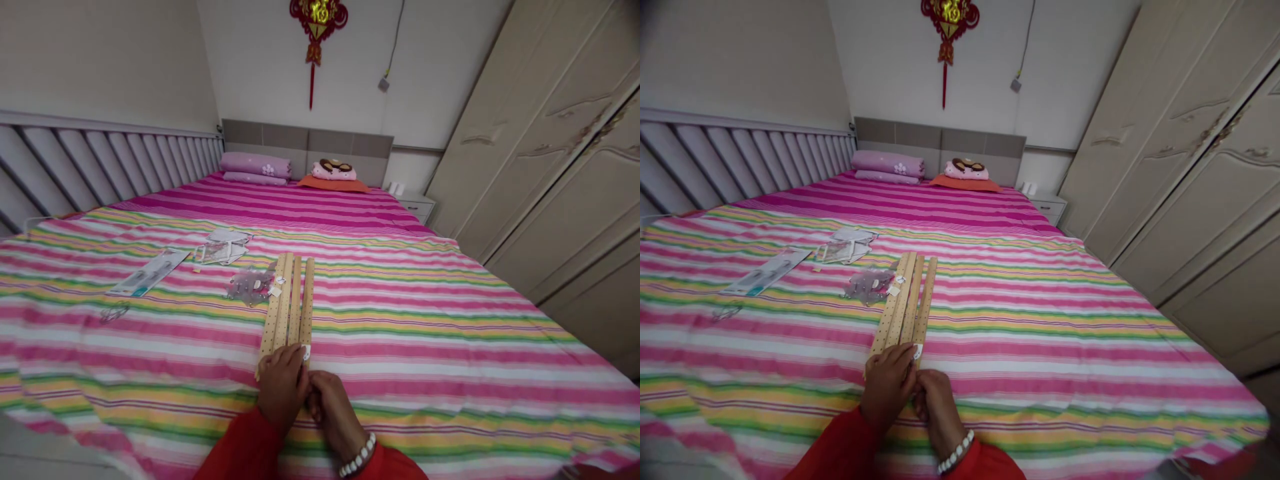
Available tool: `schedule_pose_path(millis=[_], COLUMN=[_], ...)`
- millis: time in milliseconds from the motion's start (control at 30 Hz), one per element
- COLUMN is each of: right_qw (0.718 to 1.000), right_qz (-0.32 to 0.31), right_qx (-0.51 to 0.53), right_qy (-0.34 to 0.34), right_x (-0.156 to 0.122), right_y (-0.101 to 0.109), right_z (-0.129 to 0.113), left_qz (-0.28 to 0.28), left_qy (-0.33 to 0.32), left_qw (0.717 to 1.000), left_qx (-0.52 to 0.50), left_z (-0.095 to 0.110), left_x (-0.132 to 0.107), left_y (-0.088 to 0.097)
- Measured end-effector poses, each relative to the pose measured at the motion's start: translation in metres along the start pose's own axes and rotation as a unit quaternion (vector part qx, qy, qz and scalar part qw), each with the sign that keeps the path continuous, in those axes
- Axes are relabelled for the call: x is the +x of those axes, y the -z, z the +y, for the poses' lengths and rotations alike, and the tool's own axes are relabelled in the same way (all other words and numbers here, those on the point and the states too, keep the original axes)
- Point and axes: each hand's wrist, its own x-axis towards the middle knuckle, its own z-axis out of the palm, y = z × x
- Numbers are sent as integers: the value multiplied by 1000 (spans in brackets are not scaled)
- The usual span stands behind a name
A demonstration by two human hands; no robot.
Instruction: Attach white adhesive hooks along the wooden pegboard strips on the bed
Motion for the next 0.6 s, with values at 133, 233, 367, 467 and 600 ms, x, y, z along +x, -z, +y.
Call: schedule_pose_path(millis=[133,233,367,467,600], right_qw=[999,999,997,981,972], right_qz=[0,20,51,112,113], right_qx=[15,20,-33,-58,-59], right_qy=[33,47,54,145,197], right_x=[-2,-2,2,8,19], right_y=[7,18,32,35,31], right_z=[-4,-2,2,-6,-23], left_qz=[6,6,14,19,26], left_qy=[0,-10,-10,-4,2], left_qw=[1000,1000,1000,1000,1000], left_qx=[2,-4,-5,-4,1], left_z=[7,12,15,17,18], left_x=[1,0,-2,-3,-3], left_y=[-2,-6,-11,-12,-13])
